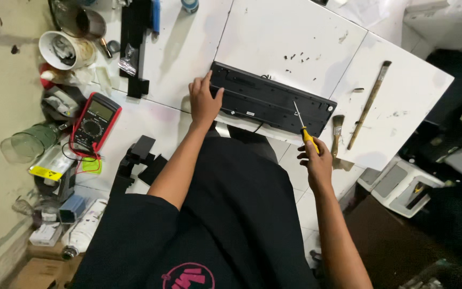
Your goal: The person uses a screwdriver to remove screws from the back of a black electronic device placed on a white table. They systematically unscrew fasteners and place them on the table while working in a cluttered workshop environment.
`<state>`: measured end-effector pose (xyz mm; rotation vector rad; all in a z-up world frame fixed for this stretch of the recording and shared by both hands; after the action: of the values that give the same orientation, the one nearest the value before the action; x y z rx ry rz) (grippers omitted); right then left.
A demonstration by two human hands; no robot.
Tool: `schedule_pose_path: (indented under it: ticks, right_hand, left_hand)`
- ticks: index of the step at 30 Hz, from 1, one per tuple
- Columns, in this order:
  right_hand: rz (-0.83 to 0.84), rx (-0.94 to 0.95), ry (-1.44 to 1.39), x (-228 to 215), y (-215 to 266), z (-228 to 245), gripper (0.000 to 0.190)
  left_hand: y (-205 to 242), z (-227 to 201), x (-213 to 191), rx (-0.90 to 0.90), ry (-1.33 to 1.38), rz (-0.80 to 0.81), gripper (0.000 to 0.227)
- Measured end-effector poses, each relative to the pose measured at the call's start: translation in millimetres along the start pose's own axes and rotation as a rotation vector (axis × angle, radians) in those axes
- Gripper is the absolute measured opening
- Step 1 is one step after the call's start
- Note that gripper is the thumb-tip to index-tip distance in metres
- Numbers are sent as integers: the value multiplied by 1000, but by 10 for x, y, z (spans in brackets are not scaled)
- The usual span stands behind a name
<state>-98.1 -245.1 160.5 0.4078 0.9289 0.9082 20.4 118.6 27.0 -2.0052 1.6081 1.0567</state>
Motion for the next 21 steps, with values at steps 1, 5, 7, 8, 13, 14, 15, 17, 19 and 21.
schedule_pose_path:
  ticks: [1, 5, 7, 8, 13, 14, 15, 17, 19, 21]
  right_hand:
    - [-7, 6, -14, -2, 7, -51, 50]
    - [-75, -77, 76, 6, 48, -173, 44]
    - [-118, -100, 138, -21, -13, -308, 42]
    - [-145, -118, 280, -31, -80, -408, 42]
    - [-191, -224, 517, 97, 46, -193, 41]
    - [-183, -348, 510, 177, 168, 25, 39]
    - [-176, -472, 502, 258, 299, 241, 37]
    - [-160, -586, 517, 483, 308, 335, 36]
    - [-145, -714, 522, 741, 297, 471, 35]
    - [-116, -831, 593, 931, 372, 498, 33]
  left_hand:
    - [11, -89, -50, 15, -4, 7, 62]
    - [56, 31, 3, -58, -105, 91, 91]
    - [76, 159, 98, -60, -62, 126, 87]
    - [89, 180, 100, -70, -54, 154, 88]
    - [184, 157, 10, -84, -45, 178, 89]
    - [179, 132, -1, -79, -38, 187, 89]
    - [172, 110, -13, -73, -30, 196, 89]
    - [204, 117, -6, -67, -42, 197, 90]
    - [127, 107, -22, -55, -54, 182, 91]
    - [175, 112, -28, -56, -68, 221, 90]
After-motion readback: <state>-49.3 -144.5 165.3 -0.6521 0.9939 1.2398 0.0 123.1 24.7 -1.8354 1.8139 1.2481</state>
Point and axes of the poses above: each hand's wrist, its own y-axis away from the middle knuckle, its own x-axis out of the palm, z = x × y, the point moved 4 cm from there along -y, towards the middle knuckle, and after that the axes turned 9 degrees about -z, right-handed, at the moved point
